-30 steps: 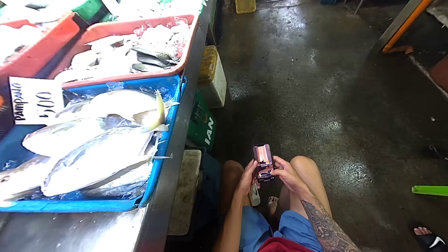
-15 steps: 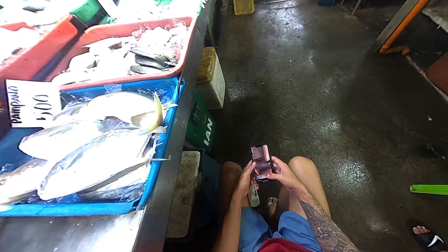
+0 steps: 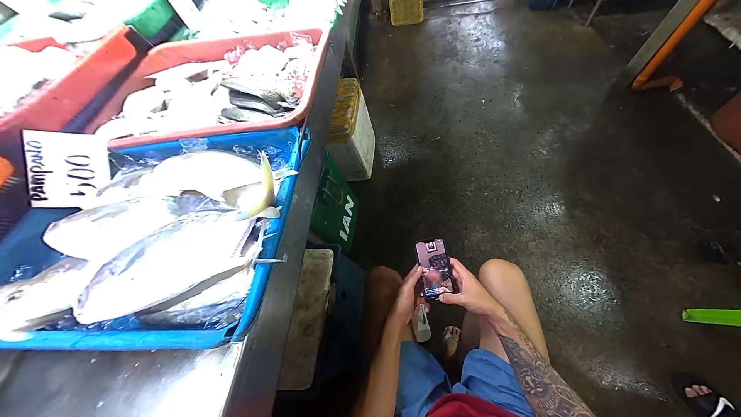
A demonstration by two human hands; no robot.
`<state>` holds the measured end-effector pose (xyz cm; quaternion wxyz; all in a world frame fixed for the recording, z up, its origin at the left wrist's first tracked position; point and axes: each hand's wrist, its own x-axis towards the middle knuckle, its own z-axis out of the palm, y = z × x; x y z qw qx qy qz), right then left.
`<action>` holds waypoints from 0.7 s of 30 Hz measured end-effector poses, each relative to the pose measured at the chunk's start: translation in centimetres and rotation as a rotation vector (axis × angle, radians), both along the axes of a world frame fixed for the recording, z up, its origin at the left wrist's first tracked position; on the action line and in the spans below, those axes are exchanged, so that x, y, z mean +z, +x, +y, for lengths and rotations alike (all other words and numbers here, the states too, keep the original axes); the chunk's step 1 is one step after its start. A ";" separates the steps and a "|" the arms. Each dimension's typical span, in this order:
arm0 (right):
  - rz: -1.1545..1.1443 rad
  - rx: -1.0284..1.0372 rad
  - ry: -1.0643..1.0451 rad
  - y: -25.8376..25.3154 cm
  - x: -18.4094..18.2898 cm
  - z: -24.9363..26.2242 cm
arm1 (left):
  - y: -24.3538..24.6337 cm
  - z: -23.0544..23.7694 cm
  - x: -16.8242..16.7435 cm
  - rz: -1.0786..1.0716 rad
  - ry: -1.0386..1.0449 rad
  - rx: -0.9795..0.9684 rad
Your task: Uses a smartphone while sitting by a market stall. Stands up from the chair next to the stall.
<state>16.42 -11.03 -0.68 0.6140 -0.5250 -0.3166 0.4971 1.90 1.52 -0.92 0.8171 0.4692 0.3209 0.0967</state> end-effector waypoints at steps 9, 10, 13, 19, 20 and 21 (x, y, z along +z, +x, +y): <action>-0.001 0.005 0.006 0.0 -0.1 0.0 | 0.0 0.1 -0.1 -0.031 -0.009 -0.018; 0.000 0.005 0.006 0.0 -0.2 0.0 | 0.0 0.1 -0.1 -0.032 -0.010 -0.017; 0.010 0.004 0.023 0.1 -0.5 0.1 | 0.0 0.1 -0.2 -0.031 -0.013 -0.014; -0.022 0.009 0.005 0.1 -0.5 0.1 | 0.0 0.2 -0.2 -0.047 -0.011 -0.019; -0.031 0.011 0.004 0.1 -0.5 0.1 | 0.0 0.2 -0.2 -0.053 -0.009 -0.021; -0.031 0.014 0.007 0.1 -0.5 0.1 | 0.0 0.2 -0.2 -0.056 -0.008 -0.023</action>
